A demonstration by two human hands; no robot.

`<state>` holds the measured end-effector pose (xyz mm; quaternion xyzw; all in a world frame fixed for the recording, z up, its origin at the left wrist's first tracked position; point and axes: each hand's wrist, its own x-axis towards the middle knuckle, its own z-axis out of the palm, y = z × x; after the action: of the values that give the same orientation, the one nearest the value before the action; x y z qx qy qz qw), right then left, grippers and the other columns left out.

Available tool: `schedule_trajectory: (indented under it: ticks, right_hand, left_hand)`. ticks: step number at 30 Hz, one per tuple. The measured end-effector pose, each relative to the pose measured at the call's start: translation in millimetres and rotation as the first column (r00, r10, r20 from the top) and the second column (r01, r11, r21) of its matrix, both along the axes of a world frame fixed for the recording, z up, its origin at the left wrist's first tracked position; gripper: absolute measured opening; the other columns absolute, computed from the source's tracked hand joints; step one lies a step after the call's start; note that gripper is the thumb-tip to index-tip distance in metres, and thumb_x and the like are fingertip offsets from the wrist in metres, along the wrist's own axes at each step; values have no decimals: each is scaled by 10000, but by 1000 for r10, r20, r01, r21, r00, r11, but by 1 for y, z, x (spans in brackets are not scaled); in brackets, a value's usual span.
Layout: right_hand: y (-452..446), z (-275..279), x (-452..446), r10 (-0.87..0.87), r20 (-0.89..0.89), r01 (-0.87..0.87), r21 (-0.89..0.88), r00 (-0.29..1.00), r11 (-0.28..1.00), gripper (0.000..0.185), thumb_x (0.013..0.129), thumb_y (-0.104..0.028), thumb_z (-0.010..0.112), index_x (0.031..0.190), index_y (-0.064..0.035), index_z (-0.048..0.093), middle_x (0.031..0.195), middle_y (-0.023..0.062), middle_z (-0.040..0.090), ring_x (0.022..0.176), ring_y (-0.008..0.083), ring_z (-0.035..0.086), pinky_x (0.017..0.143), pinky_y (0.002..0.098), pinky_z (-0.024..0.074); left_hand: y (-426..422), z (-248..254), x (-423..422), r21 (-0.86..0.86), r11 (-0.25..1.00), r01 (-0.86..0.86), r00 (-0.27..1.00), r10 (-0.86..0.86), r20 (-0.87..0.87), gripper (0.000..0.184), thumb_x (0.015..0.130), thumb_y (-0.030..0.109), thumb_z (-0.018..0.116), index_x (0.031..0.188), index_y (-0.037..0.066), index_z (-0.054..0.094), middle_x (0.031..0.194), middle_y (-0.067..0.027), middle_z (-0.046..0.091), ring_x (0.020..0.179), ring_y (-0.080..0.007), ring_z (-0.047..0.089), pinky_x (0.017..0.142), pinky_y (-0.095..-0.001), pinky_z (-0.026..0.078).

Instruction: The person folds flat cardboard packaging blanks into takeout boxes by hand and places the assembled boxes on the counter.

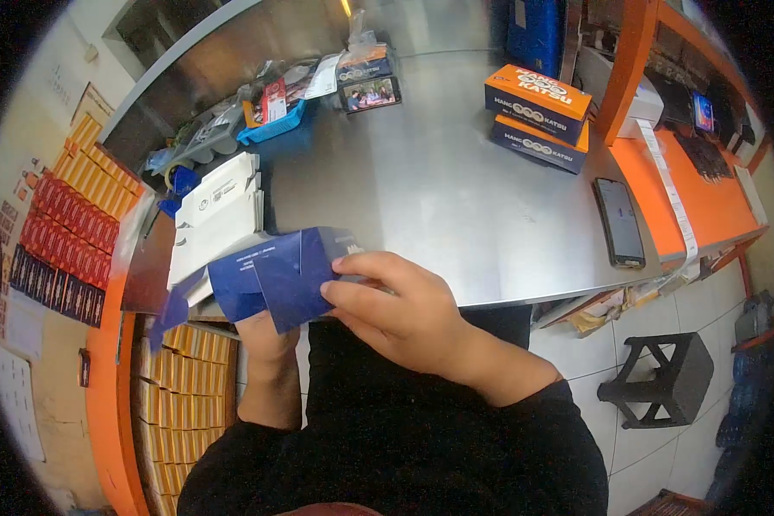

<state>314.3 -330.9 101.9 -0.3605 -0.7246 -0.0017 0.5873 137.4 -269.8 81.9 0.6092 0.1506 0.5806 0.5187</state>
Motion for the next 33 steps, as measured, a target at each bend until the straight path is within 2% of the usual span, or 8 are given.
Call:
schedule_trajectory:
  ticks: [5, 8, 11, 15, 22, 26, 31, 33]
  right_hand:
    - [-3, 6, -12, 16, -3, -16, -13, 1000, 1000, 337, 680, -41, 740, 1004, -85, 656, 1087, 128, 604, 911, 276, 642, 770, 325, 549]
    - [-3, 3, -12, 39, 84, -38, -12, 996, 999, 318, 688, -31, 727, 996, -67, 657, 1099, 133, 615, 1006, 318, 623, 822, 356, 537]
    - [-3, 6, -3, 221, 117, -225, 26, 968, 974, 295, 683, -11, 720, 970, -28, 653, 1070, 133, 630, 1090, 341, 585, 861, 377, 521]
    - [-13, 8, -23, 139, 64, -143, 62, 988, 988, 269, 674, 18, 713, 935, 8, 647, 1050, 135, 637, 1097, 330, 583, 869, 376, 517]
    - [-9, 18, -1, 52, 260, -57, 12, 964, 998, 303, 713, -131, 717, 982, -15, 638, 1085, 137, 629, 1134, 330, 558, 921, 444, 473]
    - [-7, 23, -22, -6, 75, 5, 8, 997, 1000, 375, 689, -212, 746, 1022, -74, 641, 1060, 115, 631, 1144, 339, 537, 1001, 484, 388]
    - [-7, 23, -22, -73, 117, 40, 259, 990, 965, 319, 643, -155, 792, 919, -74, 654, 887, 44, 648, 807, 179, 600, 664, 339, 420]
    - [4, 17, -15, -74, 141, 39, 235, 987, 971, 281, 659, -134, 784, 898, -65, 653, 833, 49, 650, 759, 187, 611, 649, 330, 438]
  left_hand:
    - [-21, 9, -8, 152, 970, -192, 950, 222, -220, 406, 775, 5, 701, 1146, -7, 537, 1118, -112, 586, 1026, -198, 575, 900, -343, 467]
    - [-33, 15, -13, -72, 956, -284, 916, 248, -316, 416, 758, -18, 712, 1137, -6, 541, 1088, -99, 599, 990, -188, 587, 881, -330, 480]
    - [-29, 26, -31, -29, 998, -48, 982, 42, -184, 327, 818, -19, 619, 1137, -18, 547, 1090, -106, 603, 999, -187, 591, 862, -308, 480]
    - [-30, 11, -12, 222, 970, -99, 963, 150, -226, 350, 798, -36, 619, 1139, -7, 549, 1095, -87, 597, 1004, -173, 578, 864, -303, 470]
    - [-30, 25, -15, 116, 988, 99, 968, -69, -241, 494, 800, 68, 682, 1234, 11, 453, 1175, -90, 541, 1061, -174, 542, 908, -310, 446]
    - [-21, 21, -1, 132, 988, -76, 916, 121, -383, 385, 809, 28, 623, 1177, -14, 517, 1123, -117, 590, 1056, -193, 567, 859, -308, 476]
    - [-27, 19, -2, 72, 997, 2, 946, 21, -325, 427, 825, 53, 618, 1217, -12, 462, 1127, -126, 581, 1048, -204, 568, 860, -315, 477]
    - [-29, 17, -6, 52, 998, 43, 946, -23, -325, 445, 831, 63, 616, 1233, -11, 440, 1128, -130, 578, 1044, -209, 568, 860, -318, 478]
